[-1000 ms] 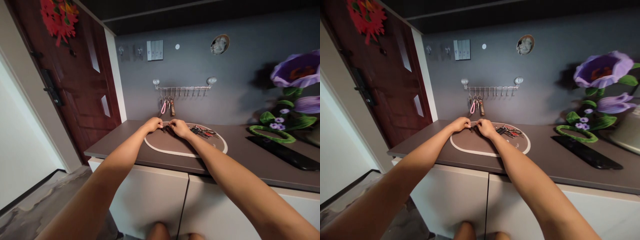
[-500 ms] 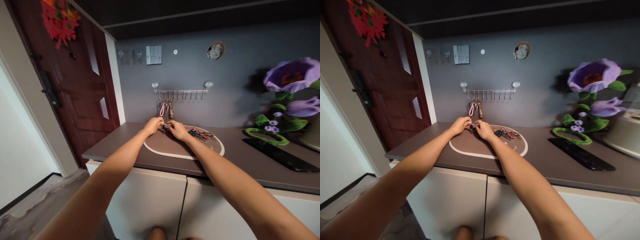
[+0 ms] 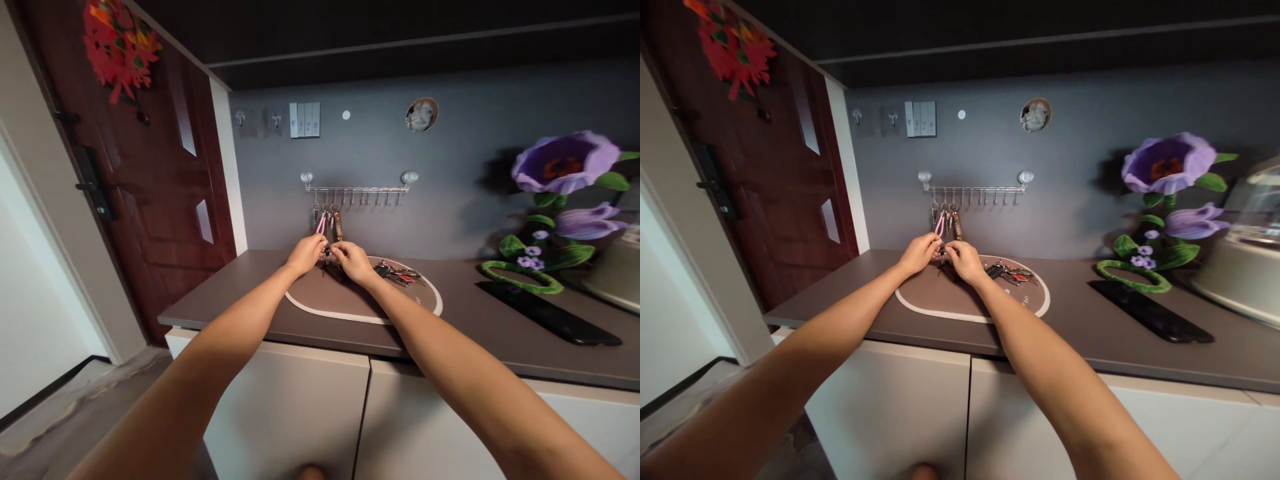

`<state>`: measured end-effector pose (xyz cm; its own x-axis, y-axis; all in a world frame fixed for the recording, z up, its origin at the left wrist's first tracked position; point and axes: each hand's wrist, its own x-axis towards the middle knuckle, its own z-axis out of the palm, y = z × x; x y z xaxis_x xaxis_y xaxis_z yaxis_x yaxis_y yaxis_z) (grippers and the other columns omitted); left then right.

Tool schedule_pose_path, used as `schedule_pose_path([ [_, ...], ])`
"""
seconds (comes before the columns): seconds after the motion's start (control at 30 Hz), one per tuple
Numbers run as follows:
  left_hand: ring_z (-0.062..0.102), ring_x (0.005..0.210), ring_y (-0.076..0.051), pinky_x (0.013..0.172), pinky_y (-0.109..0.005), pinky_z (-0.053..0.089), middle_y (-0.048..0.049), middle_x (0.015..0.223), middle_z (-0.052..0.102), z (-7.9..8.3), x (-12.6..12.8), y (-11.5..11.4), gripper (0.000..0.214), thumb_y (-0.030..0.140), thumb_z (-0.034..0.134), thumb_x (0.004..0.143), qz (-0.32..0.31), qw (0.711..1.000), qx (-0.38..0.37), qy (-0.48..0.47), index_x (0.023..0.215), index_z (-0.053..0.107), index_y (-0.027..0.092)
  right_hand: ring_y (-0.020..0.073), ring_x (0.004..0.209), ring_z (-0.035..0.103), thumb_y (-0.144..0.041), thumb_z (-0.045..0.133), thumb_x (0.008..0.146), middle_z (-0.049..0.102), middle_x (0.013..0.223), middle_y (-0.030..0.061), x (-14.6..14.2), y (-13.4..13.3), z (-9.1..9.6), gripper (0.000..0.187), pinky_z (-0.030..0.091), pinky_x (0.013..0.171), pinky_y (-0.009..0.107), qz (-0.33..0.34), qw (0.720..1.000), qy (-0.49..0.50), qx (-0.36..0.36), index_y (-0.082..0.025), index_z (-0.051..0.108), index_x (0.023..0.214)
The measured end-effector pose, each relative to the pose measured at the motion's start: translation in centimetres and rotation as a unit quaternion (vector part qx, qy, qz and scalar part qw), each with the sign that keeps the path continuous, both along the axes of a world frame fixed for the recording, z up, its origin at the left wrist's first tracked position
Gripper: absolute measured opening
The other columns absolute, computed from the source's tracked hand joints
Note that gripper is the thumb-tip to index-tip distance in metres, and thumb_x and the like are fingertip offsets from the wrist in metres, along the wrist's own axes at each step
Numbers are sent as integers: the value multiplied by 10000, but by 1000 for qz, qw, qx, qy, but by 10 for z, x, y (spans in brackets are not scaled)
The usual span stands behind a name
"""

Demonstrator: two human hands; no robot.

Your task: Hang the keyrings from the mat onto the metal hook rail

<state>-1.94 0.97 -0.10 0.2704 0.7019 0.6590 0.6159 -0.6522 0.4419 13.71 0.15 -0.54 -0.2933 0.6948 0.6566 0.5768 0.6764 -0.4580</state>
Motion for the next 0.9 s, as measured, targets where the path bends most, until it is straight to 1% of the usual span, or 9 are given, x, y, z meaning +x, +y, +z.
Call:
schedule_pose_path([
  [0.1, 535, 606, -107, 620, -208, 406, -11, 679, 581, 0, 1, -1, 219, 284, 347, 852, 8, 1000, -1, 9, 885, 523, 159, 141, 788, 559, -306, 446, 795, 636, 813, 39, 1, 5, -2, 232, 410, 764, 250, 0, 999, 37, -8, -172, 633, 825],
  [0.2, 539, 614, -111, 622, -208, 403, -10, 672, 580, 1, 2, -3, 227, 293, 343, 857, 19, 1000, 5, 17, 901, 521, 160, 128, 708, 554, -335, 466, 774, 624, 752, 23, 1, 12, -6, 235, 428, 714, 248, 23, 995, 91, -39, -166, 624, 815],
  [0.37, 548, 635, -119, 622, -207, 398, -17, 686, 592, 1, 3, -4, 235, 296, 328, 864, 16, 999, 22, 23, 911, 515, 163, 91, 538, 479, -381, 512, 717, 571, 631, -11, -1, 14, -7, 257, 408, 572, 220, 76, 976, 178, -98, -150, 600, 787],
  [0.53, 550, 644, -124, 630, -213, 393, -24, 709, 593, 0, 5, -4, 228, 285, 323, 864, 16, 999, 30, 35, 909, 512, 166, 71, 487, 418, -412, 571, 654, 508, 565, -35, -1, 10, -5, 281, 364, 515, 207, 107, 956, 234, -143, -142, 573, 732],
  [0.67, 553, 648, -127, 634, -217, 391, -21, 711, 592, 1, 7, -6, 239, 295, 309, 869, 16, 998, 34, 43, 910, 513, 176, 71, 494, 417, -432, 582, 641, 494, 559, -42, -1, 7, -3, 295, 365, 527, 209, 109, 951, 242, -156, -148, 552, 716],
  [0.83, 562, 655, -141, 636, -229, 391, -31, 717, 605, 1, 8, -9, 256, 300, 302, 870, 18, 998, 43, 43, 944, 512, 174, 84, 607, 465, -398, 584, 652, 531, 661, -22, 1, 3, 0, 265, 388, 630, 215, 101, 958, 239, -118, -147, 552, 728],
  [0.9, 570, 663, -147, 637, -237, 398, -38, 727, 613, 1, 9, -9, 263, 310, 311, 867, 19, 998, 43, 36, 974, 505, 167, 85, 632, 469, -390, 590, 649, 532, 680, -20, 3, 4, 0, 262, 387, 659, 220, 99, 958, 244, -115, -145, 550, 731],
])
